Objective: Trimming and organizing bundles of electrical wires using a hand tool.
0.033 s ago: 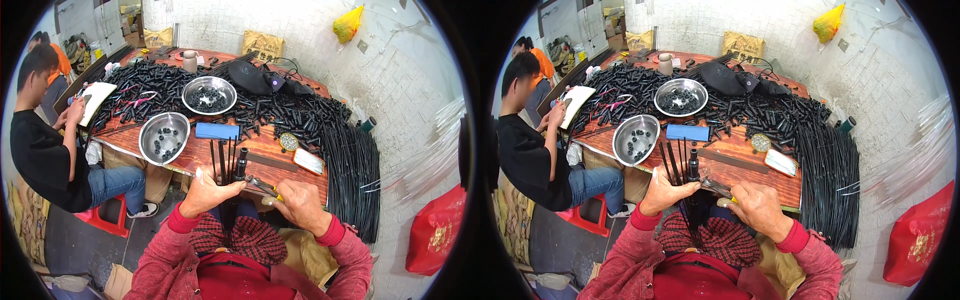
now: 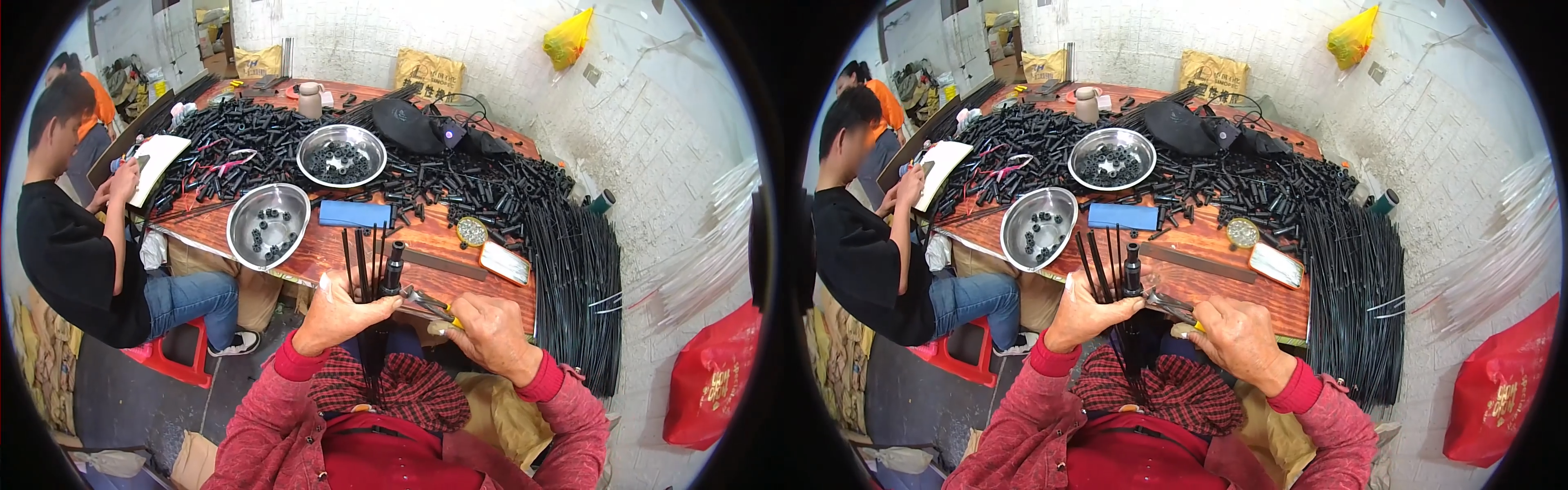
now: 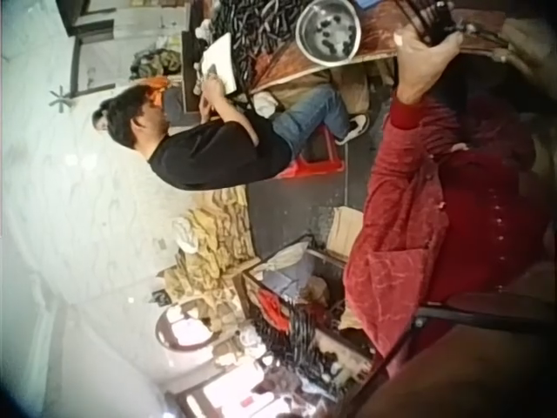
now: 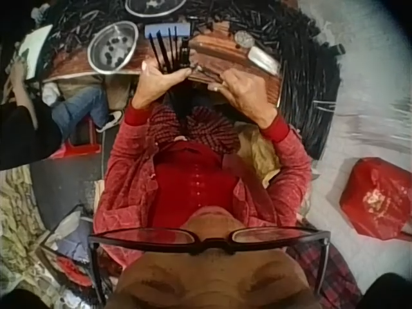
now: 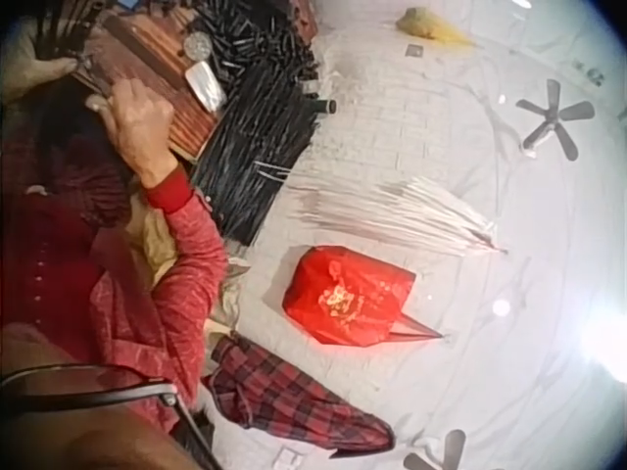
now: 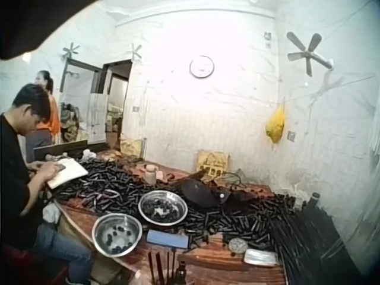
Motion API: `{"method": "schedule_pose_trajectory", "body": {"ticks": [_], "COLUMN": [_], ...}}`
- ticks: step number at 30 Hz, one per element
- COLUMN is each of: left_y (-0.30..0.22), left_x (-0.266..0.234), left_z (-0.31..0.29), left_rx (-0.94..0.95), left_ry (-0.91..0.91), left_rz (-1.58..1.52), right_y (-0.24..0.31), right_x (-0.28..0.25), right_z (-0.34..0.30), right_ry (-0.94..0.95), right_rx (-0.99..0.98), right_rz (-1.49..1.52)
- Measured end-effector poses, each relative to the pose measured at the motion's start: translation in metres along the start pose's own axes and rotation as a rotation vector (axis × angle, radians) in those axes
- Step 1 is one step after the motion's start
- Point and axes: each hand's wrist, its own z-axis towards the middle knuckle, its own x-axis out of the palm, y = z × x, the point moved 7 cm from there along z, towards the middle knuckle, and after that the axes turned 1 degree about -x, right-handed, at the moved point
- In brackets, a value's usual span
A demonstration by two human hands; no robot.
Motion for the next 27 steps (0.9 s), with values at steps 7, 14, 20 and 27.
{"method": "schedule_pose_trajectory", "body": {"ticks": [7,14,20,27], "left_y": [-0.004,-0.003,0.009,0.007], "left_x": [0.003,0.002,-0.003,-0.018], "left_z": [-0.002,-0.002,-0.002,-0.004], "left_rx": [-0.099,-0.086,-0.094,-0.086], "left_ry": [0.007,0.027,0.101,0.087], "left_rz": [-0.061,-0.062,-0.027,-0.03], "right_y": [-0.006,-0.009,-0.013,-0.017], "right_x": [0.006,0.012,0.028,0.022], "right_z": [-0.003,-0.005,-0.009,-0.007], "right_ry": [-0.004,-0.042,0.013,-0.099], "right_rx": [0.002,0.024,0.076,0.178], "right_rz": [0.095,0.237,0.38,0.48]}}
